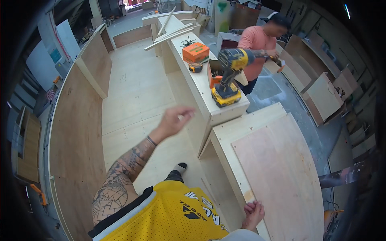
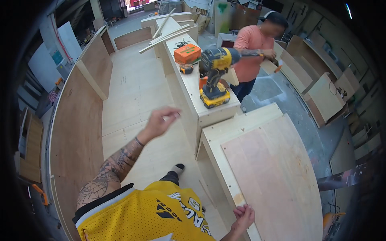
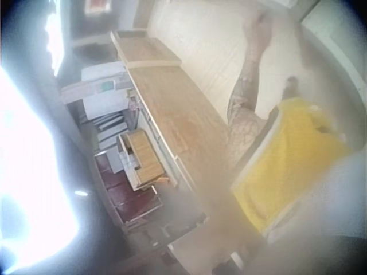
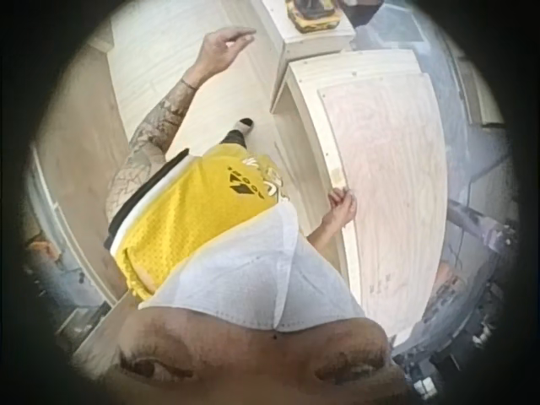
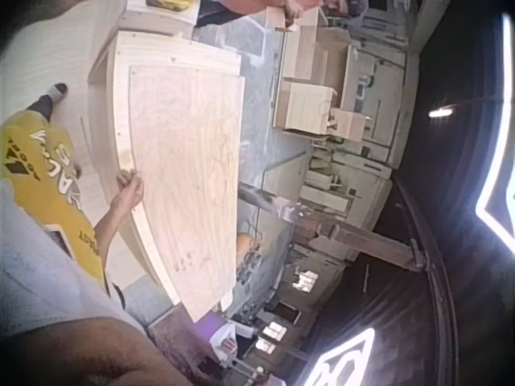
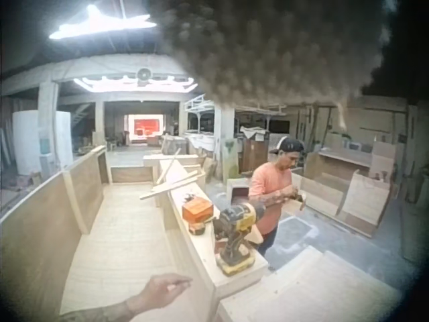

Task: The person positions and aligns wooden boards on top of a wooden counter frame and secures them by driving screws with a power drill.

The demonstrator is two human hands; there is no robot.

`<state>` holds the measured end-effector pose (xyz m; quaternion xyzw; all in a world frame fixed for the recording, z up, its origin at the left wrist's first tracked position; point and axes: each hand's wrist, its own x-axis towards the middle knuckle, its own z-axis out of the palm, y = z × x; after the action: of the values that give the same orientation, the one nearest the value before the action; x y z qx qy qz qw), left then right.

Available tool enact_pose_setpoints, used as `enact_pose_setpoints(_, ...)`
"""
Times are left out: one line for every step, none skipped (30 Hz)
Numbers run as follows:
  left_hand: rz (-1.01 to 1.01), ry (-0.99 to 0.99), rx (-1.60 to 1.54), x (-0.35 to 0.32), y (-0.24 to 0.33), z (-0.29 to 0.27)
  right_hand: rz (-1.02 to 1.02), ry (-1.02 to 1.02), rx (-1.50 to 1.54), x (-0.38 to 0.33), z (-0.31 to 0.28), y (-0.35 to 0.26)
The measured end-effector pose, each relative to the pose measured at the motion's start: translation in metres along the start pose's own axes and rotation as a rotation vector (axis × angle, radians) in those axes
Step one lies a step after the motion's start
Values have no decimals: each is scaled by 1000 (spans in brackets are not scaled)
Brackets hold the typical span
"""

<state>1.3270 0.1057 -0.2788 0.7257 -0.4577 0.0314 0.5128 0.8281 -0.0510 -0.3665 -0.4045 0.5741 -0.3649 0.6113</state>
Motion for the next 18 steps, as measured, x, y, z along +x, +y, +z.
enact_pose_setpoints(-31,115,21,22,-20,-25,49,48,-21,1,-1,-1)
enact_pose_setpoints(-85,211,13,48,-45,-50,93,96,-42,6,-5,3)
enact_pose_setpoints(-135,303,-6,81,-73,-75,100,85,8,31,-43,26)
enact_pose_setpoints(-96,331,-29,129,-105,-79,99,120,75,46,-76,50)
enact_pose_setpoints(-86,393,5,158,-144,-110,17,262,-93,-12,-3,-9)
enact_pose_setpoints(-141,419,110,183,-179,-150,-45,398,-274,-75,77,-77)
enact_pose_setpoints(-185,434,179,219,-213,-176,-77,500,-346,-81,92,-81)
enact_pose_setpoints(-170,436,160,257,-248,-198,-103,605,-412,-81,108,-76)
enact_pose_setpoints(-222,416,288,289,-284,-215,-109,624,-408,-85,130,-70)
enact_pose_setpoints(-280,391,413,314,-314,-223,-234,785,-572,-88,149,-67)
enact_pose_setpoints(-280,382,396,339,-339,-230,-358,940,-737,-89,165,-62)
enact_pose_setpoints(-295,390,492,363,-362,-235,-494,1033,-819,-75,162,-41)
enact_pose_setpoints(-303,395,596,387,-381,-243,-488,1049,-819,-69,172,-38)
enact_pose_setpoints(-361,367,599,406,-400,-248,-455,1086,-956,-69,181,-39)
enact_pose_setpoints(-350,351,585,420,-418,-255,-413,1118,-1091,-68,187,-39)
enact_pose_setpoints(-387,324,591,442,-434,-255,-443,1151,-1064,-49,174,-19)
enact_pose_setpoints(-398,244,512,485,-456,-190,-478,1249,-1030,-46,141,3)
enact_pose_setpoints(-394,243,503,488,-476,-231,-533,1188,-954,-21,120,26)
